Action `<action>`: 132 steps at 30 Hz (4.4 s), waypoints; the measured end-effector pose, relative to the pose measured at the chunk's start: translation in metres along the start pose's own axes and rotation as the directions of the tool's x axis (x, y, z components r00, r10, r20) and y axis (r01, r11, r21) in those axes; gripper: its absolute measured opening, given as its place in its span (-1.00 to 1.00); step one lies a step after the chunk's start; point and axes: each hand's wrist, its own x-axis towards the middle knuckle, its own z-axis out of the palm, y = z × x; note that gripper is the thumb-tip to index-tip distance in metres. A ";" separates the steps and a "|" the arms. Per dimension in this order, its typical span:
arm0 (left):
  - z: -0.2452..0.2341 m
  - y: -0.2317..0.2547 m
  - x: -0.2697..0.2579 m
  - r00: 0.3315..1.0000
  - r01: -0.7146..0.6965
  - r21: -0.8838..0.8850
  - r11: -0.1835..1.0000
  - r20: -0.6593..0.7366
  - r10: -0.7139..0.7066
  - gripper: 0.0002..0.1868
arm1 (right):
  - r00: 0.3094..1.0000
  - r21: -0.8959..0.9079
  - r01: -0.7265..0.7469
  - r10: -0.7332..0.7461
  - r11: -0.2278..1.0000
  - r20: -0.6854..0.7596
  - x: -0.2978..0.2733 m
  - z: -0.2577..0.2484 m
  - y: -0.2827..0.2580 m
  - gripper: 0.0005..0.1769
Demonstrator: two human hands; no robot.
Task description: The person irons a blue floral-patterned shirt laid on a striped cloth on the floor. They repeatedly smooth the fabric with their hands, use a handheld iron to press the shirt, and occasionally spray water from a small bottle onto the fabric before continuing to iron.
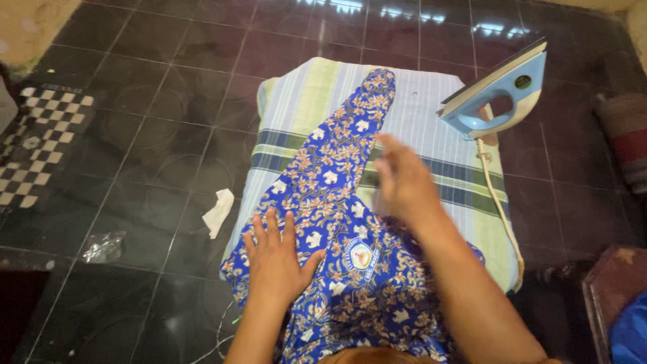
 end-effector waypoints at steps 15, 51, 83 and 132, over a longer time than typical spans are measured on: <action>-0.018 0.011 0.003 0.999 -0.030 -0.018 0.999 0.026 0.031 -0.07 | 0.927 -0.143 0.104 -0.148 0.984 -0.344 0.068 -0.060 0.030 -0.44; 0.032 -0.012 0.001 0.971 -0.117 0.052 0.992 -0.203 0.125 -0.10 | 0.673 0.093 -0.324 0.299 0.941 -0.676 -0.241 -0.239 0.248 0.05; 0.058 -0.030 0.010 0.965 -0.095 0.178 0.979 -0.225 0.134 -0.09 | 0.681 -0.491 -0.492 -0.033 0.719 -0.731 -0.213 -0.202 0.201 -0.35; -0.031 -0.023 0.005 0.995 0.094 -0.362 0.927 0.064 -0.076 -0.22 | 0.591 -0.237 0.511 -0.137 0.826 0.795 0.114 0.035 -0.094 -0.37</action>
